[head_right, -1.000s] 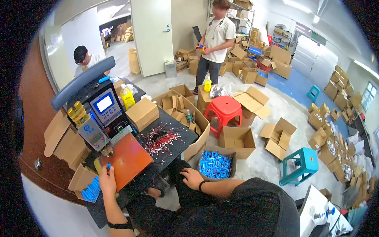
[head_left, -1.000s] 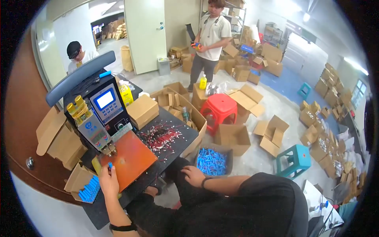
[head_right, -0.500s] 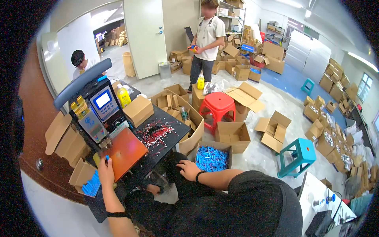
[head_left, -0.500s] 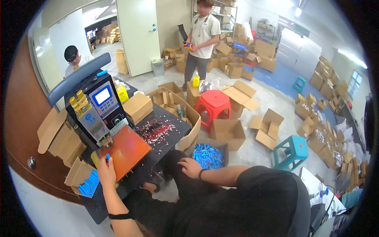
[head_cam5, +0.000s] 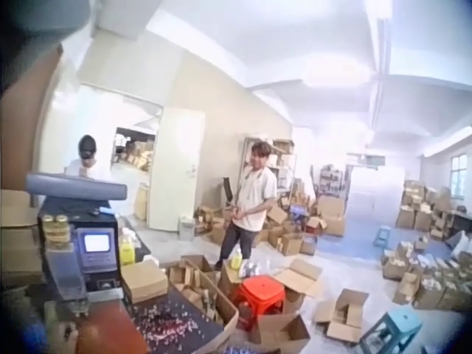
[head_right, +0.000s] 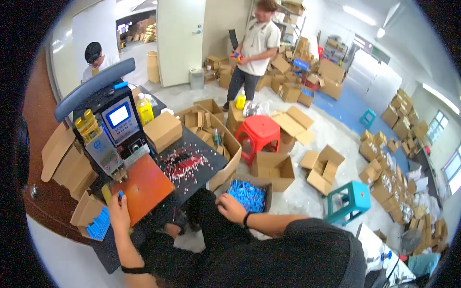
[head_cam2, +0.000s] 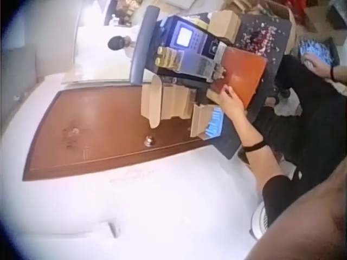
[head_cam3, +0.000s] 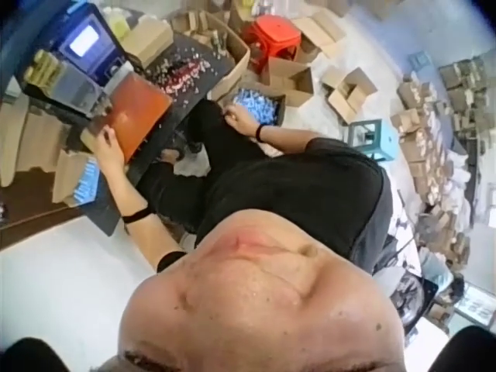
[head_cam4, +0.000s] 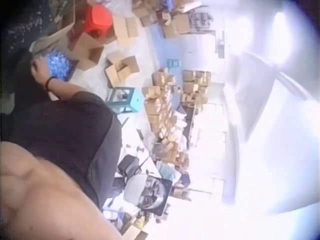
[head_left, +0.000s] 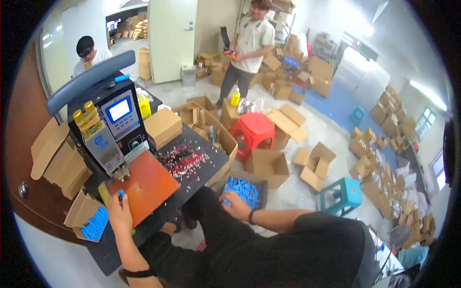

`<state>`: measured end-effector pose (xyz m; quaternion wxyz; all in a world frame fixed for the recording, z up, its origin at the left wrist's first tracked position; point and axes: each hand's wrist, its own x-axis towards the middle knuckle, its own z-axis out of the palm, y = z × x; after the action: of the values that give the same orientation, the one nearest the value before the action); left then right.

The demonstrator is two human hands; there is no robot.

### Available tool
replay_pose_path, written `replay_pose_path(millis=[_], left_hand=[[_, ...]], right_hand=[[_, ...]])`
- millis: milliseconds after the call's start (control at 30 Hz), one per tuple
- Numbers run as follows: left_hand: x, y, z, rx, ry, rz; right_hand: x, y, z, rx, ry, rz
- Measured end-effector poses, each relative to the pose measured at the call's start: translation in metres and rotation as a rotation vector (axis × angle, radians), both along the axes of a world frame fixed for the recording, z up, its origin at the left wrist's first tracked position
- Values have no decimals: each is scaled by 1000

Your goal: Spot welding individual battery cells into a pack using a specialized welding machine.

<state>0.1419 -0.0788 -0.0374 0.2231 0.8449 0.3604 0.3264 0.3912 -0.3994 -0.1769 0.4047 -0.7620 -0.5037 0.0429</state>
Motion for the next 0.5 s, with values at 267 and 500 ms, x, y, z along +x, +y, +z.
replay_pose_path(millis=[267,500], left_hand=[[0,-4,11,-33,60,42],[7,-4,8,10,68,28]], right_hand=[[-15,-40,-20,-257,-120,185],[-19,-40,-40,-356,-87,226]])
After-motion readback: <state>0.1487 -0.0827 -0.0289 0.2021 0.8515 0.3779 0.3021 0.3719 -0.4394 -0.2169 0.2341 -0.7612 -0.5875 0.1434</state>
